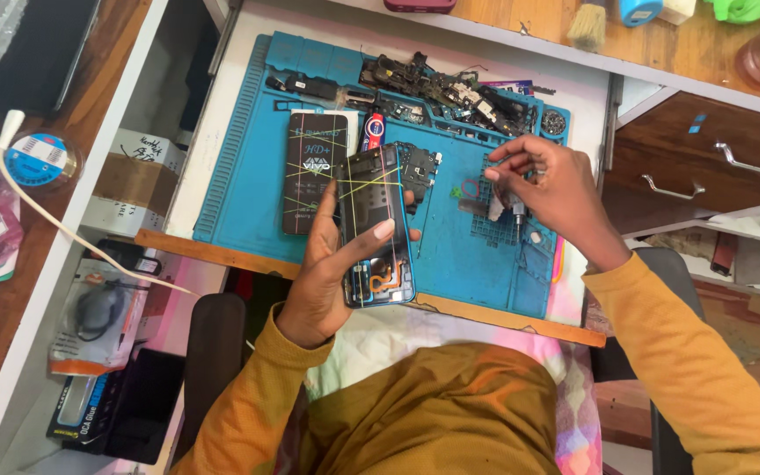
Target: The person applies adhesive to a phone frame using a tube, joins the back panel and frame together, and secures them with rubber bands before handling the internal motherboard and small components.
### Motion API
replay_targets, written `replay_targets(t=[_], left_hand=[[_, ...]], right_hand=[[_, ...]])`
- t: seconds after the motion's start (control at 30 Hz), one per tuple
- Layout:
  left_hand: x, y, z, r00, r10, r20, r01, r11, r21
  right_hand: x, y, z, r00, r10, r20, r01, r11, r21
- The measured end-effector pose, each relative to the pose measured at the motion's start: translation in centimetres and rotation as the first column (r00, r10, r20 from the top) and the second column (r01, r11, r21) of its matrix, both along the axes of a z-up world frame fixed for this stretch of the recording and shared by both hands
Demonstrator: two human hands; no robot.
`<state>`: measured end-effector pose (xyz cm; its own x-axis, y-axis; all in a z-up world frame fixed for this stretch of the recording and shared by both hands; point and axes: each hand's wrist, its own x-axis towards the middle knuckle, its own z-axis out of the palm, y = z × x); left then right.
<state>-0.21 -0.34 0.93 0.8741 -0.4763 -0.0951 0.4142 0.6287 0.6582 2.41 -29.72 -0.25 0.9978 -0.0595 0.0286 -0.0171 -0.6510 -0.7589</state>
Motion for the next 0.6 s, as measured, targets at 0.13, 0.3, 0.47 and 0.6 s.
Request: replay_targets(t=[0.13, 0.3, 0.47, 0.6], left_hand=[[0.0, -0.2, -0.2, 1.000, 0.015, 0.024, -0.016, 0.999, 0.028], [-0.1, -0.5, -0.8, 0.995, 0.050, 0.084, -0.053, 0.998, 0.026], [-0.3, -1.1, -1.0, 0.960, 0.085, 0.265, -0.113, 0.989, 0.095], [-0.4, -1.1, -1.5, 0.953, -0.028, 0.301, -0.067, 0.952, 0.300]], right_hand=[[-0.2, 0.6, 0.2, 0.987, 0.080, 0.138, -0.058, 0.986, -0.158], [-0.3, 0.3, 0.0, 0.985, 0.069, 0.156, -0.059, 0.996, -0.068], [-0.9, 0.9, -0.4, 0.998, 0.063, 0.013, -0.064, 0.931, 0.359], [-2.3, 2.9, 0.0, 0.991, 0.099, -0.095, -0.042, 0.876, 0.481]])
